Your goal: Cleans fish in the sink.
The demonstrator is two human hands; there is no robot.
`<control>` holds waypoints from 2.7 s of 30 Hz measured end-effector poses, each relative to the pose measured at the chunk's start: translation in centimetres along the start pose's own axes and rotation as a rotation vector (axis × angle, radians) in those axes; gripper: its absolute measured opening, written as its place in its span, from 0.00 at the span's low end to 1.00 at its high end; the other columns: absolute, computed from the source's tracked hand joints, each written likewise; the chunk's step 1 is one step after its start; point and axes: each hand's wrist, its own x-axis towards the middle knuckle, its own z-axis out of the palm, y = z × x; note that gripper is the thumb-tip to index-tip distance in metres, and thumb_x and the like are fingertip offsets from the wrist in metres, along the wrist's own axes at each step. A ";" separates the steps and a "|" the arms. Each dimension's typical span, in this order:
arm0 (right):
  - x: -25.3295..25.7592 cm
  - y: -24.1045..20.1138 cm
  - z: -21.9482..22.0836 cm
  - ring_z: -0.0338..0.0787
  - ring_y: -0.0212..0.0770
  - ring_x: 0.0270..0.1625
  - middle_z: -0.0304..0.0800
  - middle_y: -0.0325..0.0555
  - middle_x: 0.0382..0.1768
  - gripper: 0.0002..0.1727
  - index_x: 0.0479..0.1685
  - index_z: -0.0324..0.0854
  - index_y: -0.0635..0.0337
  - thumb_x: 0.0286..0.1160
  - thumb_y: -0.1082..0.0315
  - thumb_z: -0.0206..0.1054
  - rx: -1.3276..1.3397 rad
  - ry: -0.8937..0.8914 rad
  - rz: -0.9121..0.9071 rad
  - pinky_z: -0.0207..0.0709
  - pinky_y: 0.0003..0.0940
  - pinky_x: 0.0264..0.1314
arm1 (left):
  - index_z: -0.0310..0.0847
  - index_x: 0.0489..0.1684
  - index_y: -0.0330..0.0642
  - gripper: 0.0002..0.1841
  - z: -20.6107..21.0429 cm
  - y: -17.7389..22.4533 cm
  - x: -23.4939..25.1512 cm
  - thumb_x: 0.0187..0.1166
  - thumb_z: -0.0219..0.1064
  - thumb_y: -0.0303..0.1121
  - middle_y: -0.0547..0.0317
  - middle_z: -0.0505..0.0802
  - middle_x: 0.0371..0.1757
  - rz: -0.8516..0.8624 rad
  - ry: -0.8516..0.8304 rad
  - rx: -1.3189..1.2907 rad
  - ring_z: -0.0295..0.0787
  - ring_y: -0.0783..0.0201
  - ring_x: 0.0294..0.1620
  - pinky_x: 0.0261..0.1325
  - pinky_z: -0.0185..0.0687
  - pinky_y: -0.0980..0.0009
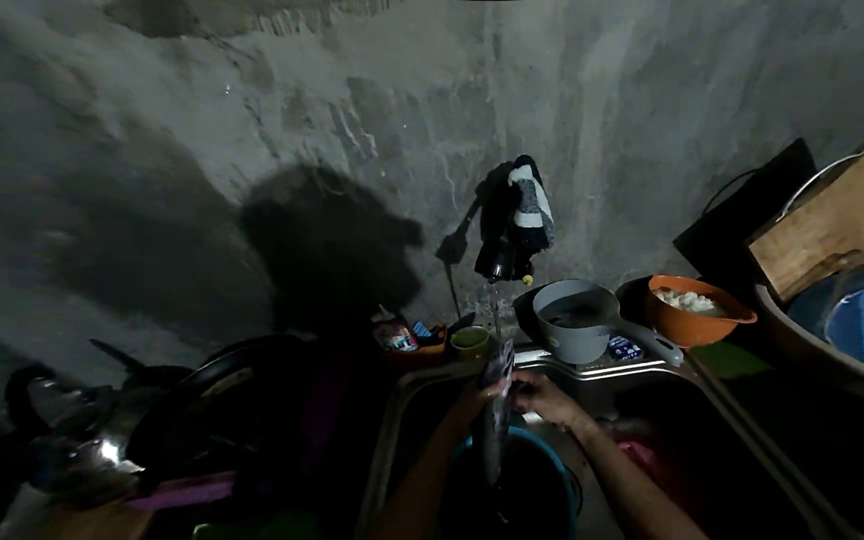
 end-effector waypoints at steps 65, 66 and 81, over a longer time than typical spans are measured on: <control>-2.4 -5.0 -0.7 0.88 0.36 0.52 0.84 0.52 0.57 0.15 0.65 0.77 0.71 0.89 0.70 0.59 0.112 0.154 -0.018 0.86 0.33 0.53 | 0.78 0.71 0.34 0.26 2.0 6.7 0.1 0.89 0.59 0.48 0.38 0.87 0.65 0.054 0.058 0.331 0.83 0.49 0.68 0.75 0.73 0.50; -2.3 -5.1 -0.9 0.89 0.35 0.51 0.85 0.51 0.55 0.15 0.63 0.78 0.71 0.89 0.69 0.59 0.103 0.153 -0.012 0.86 0.33 0.52 | 0.78 0.71 0.34 0.26 2.1 6.7 0.1 0.89 0.60 0.48 0.38 0.87 0.65 0.056 0.061 0.325 0.83 0.48 0.68 0.75 0.74 0.50; -2.4 -5.2 -1.2 0.89 0.35 0.47 0.87 0.49 0.49 0.15 0.60 0.78 0.70 0.86 0.67 0.64 0.098 0.135 0.005 0.87 0.33 0.50 | 0.77 0.70 0.32 0.26 2.8 7.2 0.7 0.86 0.65 0.47 0.38 0.88 0.61 0.070 0.044 0.261 0.85 0.49 0.62 0.71 0.77 0.51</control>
